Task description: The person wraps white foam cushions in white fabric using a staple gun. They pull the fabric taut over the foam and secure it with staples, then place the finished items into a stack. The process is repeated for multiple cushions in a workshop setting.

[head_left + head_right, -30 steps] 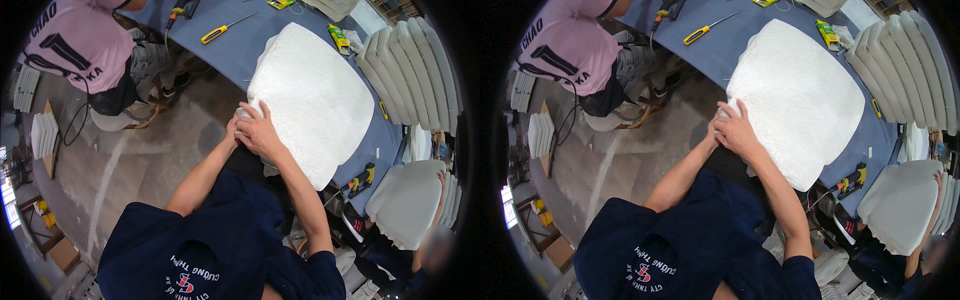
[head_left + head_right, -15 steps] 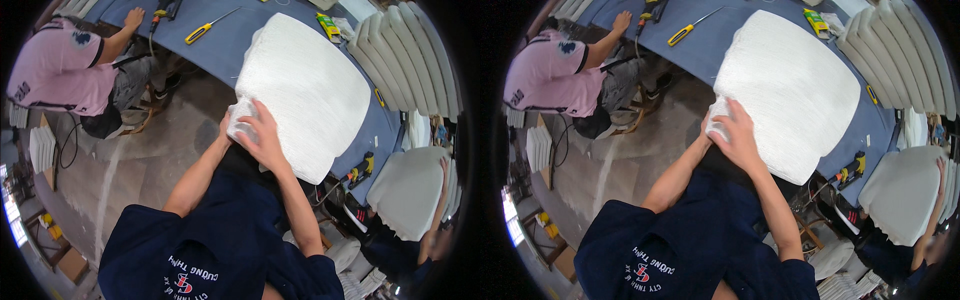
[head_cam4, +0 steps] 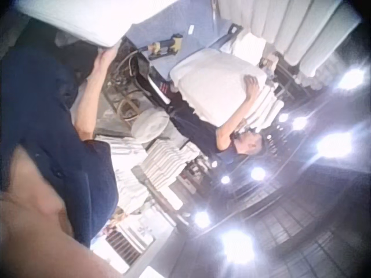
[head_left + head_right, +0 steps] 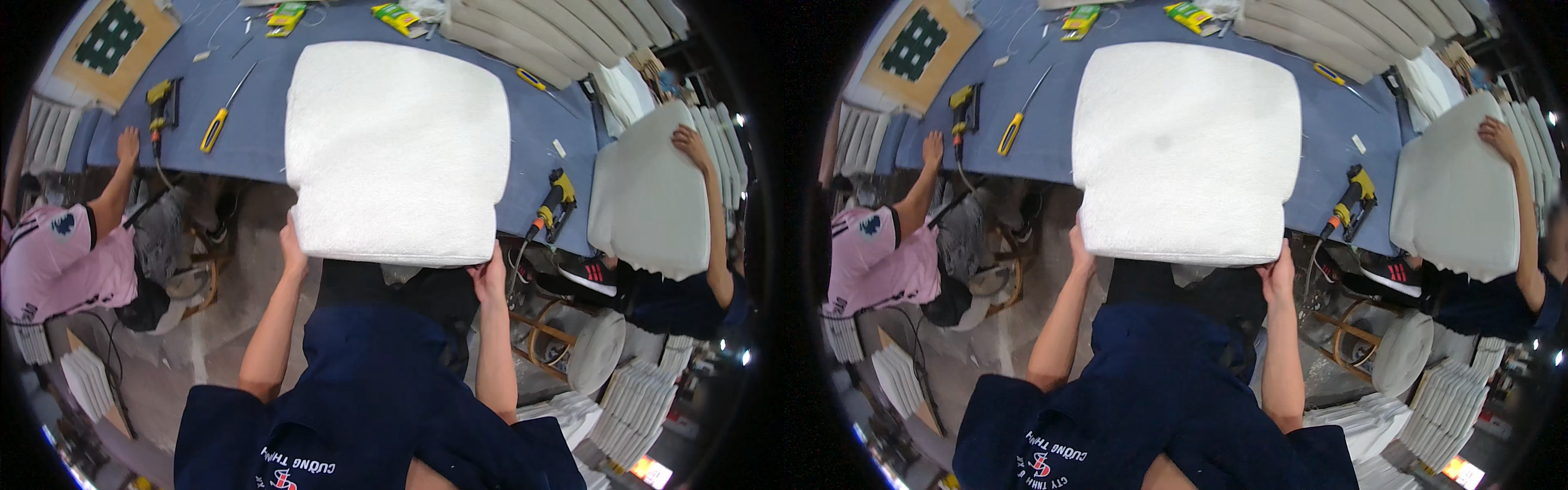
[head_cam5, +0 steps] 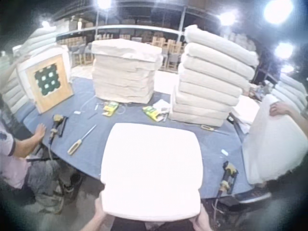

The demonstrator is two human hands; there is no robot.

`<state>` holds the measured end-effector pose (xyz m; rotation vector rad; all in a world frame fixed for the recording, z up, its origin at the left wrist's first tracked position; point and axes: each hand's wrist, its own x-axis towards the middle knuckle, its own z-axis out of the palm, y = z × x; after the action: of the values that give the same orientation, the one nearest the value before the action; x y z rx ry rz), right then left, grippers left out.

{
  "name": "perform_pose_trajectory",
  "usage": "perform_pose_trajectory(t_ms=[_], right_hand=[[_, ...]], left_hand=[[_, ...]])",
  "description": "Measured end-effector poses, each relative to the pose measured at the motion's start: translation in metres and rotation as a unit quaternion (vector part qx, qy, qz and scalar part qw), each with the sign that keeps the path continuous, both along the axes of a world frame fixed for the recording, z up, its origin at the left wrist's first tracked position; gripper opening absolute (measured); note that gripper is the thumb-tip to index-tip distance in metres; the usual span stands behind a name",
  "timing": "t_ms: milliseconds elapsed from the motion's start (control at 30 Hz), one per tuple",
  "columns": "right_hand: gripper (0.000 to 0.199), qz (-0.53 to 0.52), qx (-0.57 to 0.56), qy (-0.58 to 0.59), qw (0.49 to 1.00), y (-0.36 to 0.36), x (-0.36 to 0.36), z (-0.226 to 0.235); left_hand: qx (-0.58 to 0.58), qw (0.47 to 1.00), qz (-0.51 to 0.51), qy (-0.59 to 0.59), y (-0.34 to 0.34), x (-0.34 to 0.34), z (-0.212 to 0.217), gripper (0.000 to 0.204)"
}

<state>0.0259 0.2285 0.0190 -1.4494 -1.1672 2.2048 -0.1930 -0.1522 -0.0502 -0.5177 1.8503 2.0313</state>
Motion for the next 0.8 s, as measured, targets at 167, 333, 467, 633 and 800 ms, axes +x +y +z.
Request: perform_pose_trajectory(t_ms=[167,333,467,633,800], right_hand=[[0.038,-0.07,-0.149,0.076,0.983,0.007,-0.026,-0.012],[0.053,-0.06,-0.223,0.128,0.965,0.011,-0.033,-0.03],[0.055,-0.09,-0.192,0.171,0.962,0.0,-0.027,-0.032],[0.067,-0.097,-0.173,0.221,0.955,-0.024,-0.038,0.049],[0.083,0.028,-0.108,0.357,0.927,-0.058,-0.066,0.202]], left_hand=[[-0.21,0.969,-0.028,0.124,-0.045,-0.016,0.043,0.041],[-0.279,0.927,-0.084,0.237,0.029,0.007,0.159,0.053],[-0.356,0.904,-0.121,0.203,0.051,0.032,0.145,0.081],[-0.302,0.9,-0.087,0.301,0.036,0.016,0.14,0.073],[-0.015,0.944,-0.085,0.317,0.012,-0.003,0.143,0.06]])
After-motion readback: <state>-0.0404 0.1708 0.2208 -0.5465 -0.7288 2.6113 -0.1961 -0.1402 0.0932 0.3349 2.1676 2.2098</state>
